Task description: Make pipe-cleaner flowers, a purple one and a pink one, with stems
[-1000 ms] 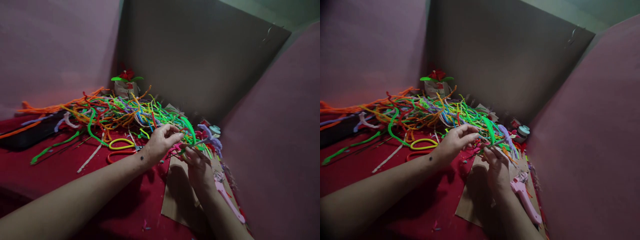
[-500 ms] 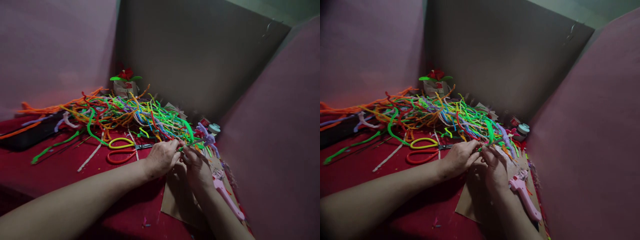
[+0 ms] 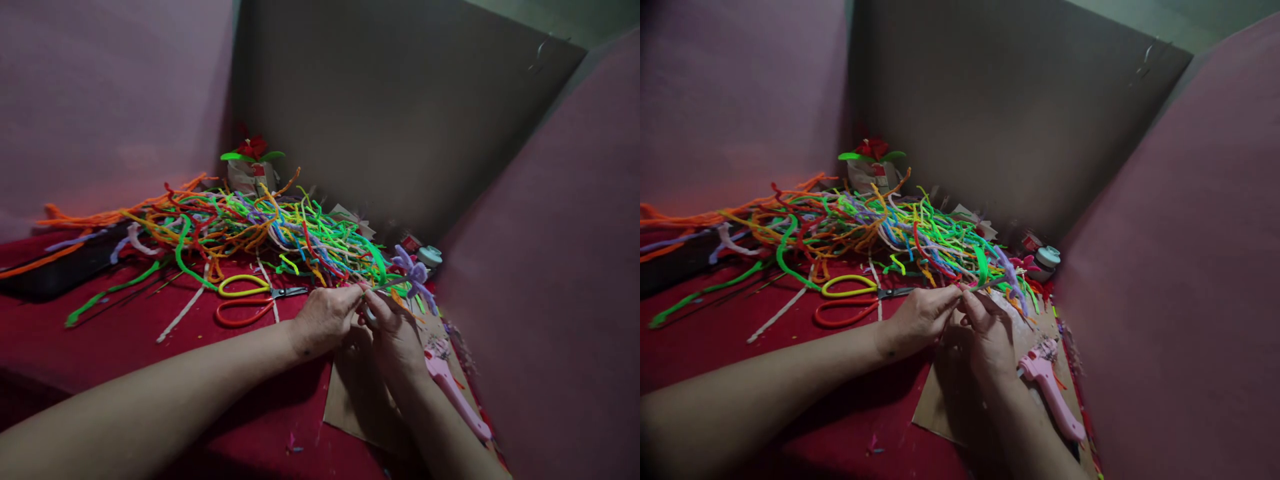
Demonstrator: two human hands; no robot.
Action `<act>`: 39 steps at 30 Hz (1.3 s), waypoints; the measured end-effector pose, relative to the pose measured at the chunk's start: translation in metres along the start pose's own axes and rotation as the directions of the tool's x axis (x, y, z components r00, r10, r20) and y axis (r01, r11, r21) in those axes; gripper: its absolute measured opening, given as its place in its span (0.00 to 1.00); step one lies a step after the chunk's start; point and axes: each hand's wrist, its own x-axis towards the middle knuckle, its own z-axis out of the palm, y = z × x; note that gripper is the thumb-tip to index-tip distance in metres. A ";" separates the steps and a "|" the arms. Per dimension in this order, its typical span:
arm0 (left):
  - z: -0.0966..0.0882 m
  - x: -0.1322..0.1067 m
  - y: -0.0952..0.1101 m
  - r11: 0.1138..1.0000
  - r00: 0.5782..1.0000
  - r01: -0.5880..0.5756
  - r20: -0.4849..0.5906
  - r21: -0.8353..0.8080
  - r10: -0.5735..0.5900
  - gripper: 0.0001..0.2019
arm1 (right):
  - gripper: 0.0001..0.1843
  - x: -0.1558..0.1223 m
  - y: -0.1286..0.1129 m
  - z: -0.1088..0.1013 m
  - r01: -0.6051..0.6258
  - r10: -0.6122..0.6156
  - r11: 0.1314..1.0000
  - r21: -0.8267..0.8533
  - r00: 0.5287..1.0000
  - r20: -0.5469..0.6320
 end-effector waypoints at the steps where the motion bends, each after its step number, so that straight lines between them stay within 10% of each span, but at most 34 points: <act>1: -0.001 0.001 0.002 0.995 0.999 0.032 -0.013 -0.091 -0.033 0.10 | 0.12 0.001 0.003 0.000 -0.008 0.008 1.000 0.021 1.000 -0.002; 6: -0.005 0.006 0.011 0.856 0.977 0.189 0.010 -0.480 -0.211 0.10 | 0.13 0.003 0.008 -0.002 -0.026 0.023 0.996 0.084 0.999 0.036; 13: -0.004 0.010 0.014 0.425 0.890 0.417 0.267 -0.803 -0.368 0.09 | 0.11 0.003 0.004 0.000 -0.123 0.079 0.946 0.301 0.985 0.154; 23: -0.012 0.009 0.004 -0.143 0.811 0.570 0.582 -0.809 -0.065 0.08 | 0.10 0.005 0.009 -0.003 -0.058 0.034 0.940 0.336 0.996 0.079; 27: -0.013 0.011 0.002 -0.019 0.807 0.587 0.587 -0.809 -0.061 0.09 | 0.07 0.005 0.009 -0.003 -0.049 0.022 0.924 0.378 0.997 0.075; 30: -0.007 0.009 0.005 0.426 0.873 0.487 0.437 -0.762 -0.216 0.11 | 0.10 0.003 0.010 -0.003 -0.069 0.062 0.955 0.290 0.997 0.034; 33: 0.001 0.002 0.007 0.911 0.971 0.234 0.122 -0.339 -0.203 0.08 | 0.10 0.001 0.009 -0.003 -0.064 0.072 0.976 0.206 0.997 -0.031; 39: 0.008 -0.007 0.003 0.975 0.996 0.038 0.065 0.220 -0.054 0.13 | 0.10 0.000 0.008 -0.002 -0.071 0.071 0.986 0.148 0.997 0.007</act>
